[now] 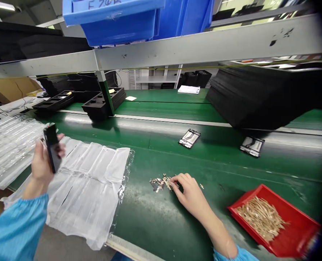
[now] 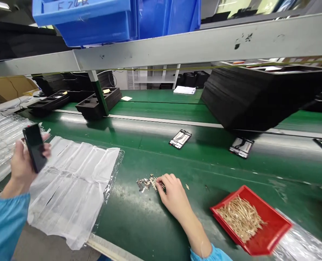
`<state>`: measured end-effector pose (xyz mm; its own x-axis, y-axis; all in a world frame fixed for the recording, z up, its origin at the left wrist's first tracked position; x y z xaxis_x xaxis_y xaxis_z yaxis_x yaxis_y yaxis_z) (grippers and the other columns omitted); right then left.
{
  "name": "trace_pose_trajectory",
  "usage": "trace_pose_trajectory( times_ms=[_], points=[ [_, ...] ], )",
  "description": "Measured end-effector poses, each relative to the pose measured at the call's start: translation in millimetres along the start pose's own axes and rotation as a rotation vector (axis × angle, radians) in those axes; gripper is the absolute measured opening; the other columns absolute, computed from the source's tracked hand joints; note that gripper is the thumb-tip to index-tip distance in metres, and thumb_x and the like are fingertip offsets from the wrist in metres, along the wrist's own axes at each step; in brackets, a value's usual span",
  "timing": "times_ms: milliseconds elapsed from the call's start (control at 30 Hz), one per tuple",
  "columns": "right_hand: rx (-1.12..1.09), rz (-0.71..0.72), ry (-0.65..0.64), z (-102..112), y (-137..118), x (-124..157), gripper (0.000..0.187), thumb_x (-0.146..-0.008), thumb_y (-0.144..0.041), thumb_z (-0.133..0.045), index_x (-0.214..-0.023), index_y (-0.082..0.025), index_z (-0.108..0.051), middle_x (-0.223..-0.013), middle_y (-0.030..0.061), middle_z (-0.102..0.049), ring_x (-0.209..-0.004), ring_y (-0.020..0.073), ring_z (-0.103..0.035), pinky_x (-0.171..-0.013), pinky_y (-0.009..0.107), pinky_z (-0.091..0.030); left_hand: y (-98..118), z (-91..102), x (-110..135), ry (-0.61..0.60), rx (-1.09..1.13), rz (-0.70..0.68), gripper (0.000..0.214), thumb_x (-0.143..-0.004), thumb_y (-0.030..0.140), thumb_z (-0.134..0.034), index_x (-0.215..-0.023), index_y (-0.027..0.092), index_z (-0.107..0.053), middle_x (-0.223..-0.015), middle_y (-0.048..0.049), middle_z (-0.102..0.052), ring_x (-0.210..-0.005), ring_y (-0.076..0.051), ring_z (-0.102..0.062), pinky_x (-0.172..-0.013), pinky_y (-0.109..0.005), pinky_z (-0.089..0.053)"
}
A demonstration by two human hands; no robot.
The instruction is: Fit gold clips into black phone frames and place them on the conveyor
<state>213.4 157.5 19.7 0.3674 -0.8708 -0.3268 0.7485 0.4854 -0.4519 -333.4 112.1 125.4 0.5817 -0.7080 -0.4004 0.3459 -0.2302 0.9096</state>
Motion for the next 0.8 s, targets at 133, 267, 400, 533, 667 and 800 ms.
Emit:
trace_pose_trajectory(
  times_ms=[133,267,400,533,667,800],
  points=[
    [0.064,0.044,-0.055,-13.0,-14.5,-2.8,0.025,-0.113,-0.035,-0.048,-0.106,-0.025,-0.069,-0.107,0.0061,-0.073,-0.098,0.0239,-0.06,-0.086,0.041,-0.044,14.5,-102.5,158.8,-0.92,0.226,0.295,0.063,-0.09,0.05,-0.082,-0.147,0.037,-0.057,-0.112,-0.0009,-0.07,-0.092,-0.018,-0.065,-0.087,-0.031,-0.057],
    [0.21,-0.019,-0.025,-20.2,-8.4,-5.3,0.022,-0.11,-0.035,-0.055,-0.096,-0.023,-0.067,-0.1,0.0053,-0.072,-0.096,0.0256,-0.059,-0.083,0.041,-0.04,30.9,-172.7,261.5,-1.428,-0.046,0.087,0.035,-0.102,0.047,-0.064,-0.127,0.023,-0.071,-0.124,-0.0094,-0.075,-0.113,-0.026,-0.07,-0.102,-0.038,-0.055],
    [0.249,-0.028,0.013,-22.5,-4.1,-0.4,0.025,-0.109,-0.034,-0.054,-0.09,-0.022,-0.064,-0.093,0.0063,-0.071,-0.092,0.0269,-0.058,-0.081,0.042,-0.035,32.2,-220.8,285.2,-1.554,-0.337,-0.112,0.036,-0.089,0.031,-0.079,-0.124,0.025,-0.076,-0.103,-0.0071,-0.083,-0.096,-0.03,-0.078,-0.085,-0.035,-0.056],
    [0.175,-0.041,0.027,-20.3,-4.0,5.7,0.027,-0.109,-0.031,-0.049,-0.088,-0.022,-0.061,-0.094,0.0086,-0.07,-0.092,0.0269,-0.056,-0.081,0.043,-0.034,34.0,-242.4,290.6,-1.537,-0.461,-0.375,0.058,-0.092,0.029,-0.078,-0.148,0.026,-0.064,-0.127,-0.0132,-0.079,-0.118,-0.036,-0.074,-0.099,-0.045,-0.059],
    [0.006,-0.099,0.074,-10.9,-4.2,8.0,0.024,-0.109,-0.036,-0.051,-0.092,-0.022,-0.061,-0.095,0.0066,-0.068,-0.092,0.0257,-0.057,-0.083,0.043,-0.036,38.3,-244.7,276.0,-1.332,-0.403,-0.413,0.042,-0.103,0.04,-0.067,-0.142,0.024,-0.07,-0.135,-0.0121,-0.074,-0.127,-0.033,-0.065,-0.113,-0.051,-0.054],
    [-0.244,-0.127,0.112,-2.9,-9.9,4.5,0.031,-0.111,-0.046,-0.047,-0.095,-0.023,-0.061,-0.091,0.0029,-0.065,-0.083,0.0201,-0.058,-0.08,0.037,-0.047,46.2,-257.8,238.1,-1.073,-0.267,-0.252,0.043,-0.112,0.032,-0.042,-0.139,0.019,-0.073,-0.129,-0.0127,-0.081,-0.119,-0.03,-0.072,-0.111,-0.05,-0.055]
  ],
)
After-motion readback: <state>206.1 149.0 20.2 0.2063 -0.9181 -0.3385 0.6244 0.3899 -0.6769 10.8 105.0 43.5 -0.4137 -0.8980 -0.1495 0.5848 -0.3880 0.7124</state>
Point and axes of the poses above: each hand's wrist, its own x-axis away from the middle knuckle, its own z-axis out of the back of the hand, y = z × x, the point moved 7 cm from there along -x, towards the middle knuckle
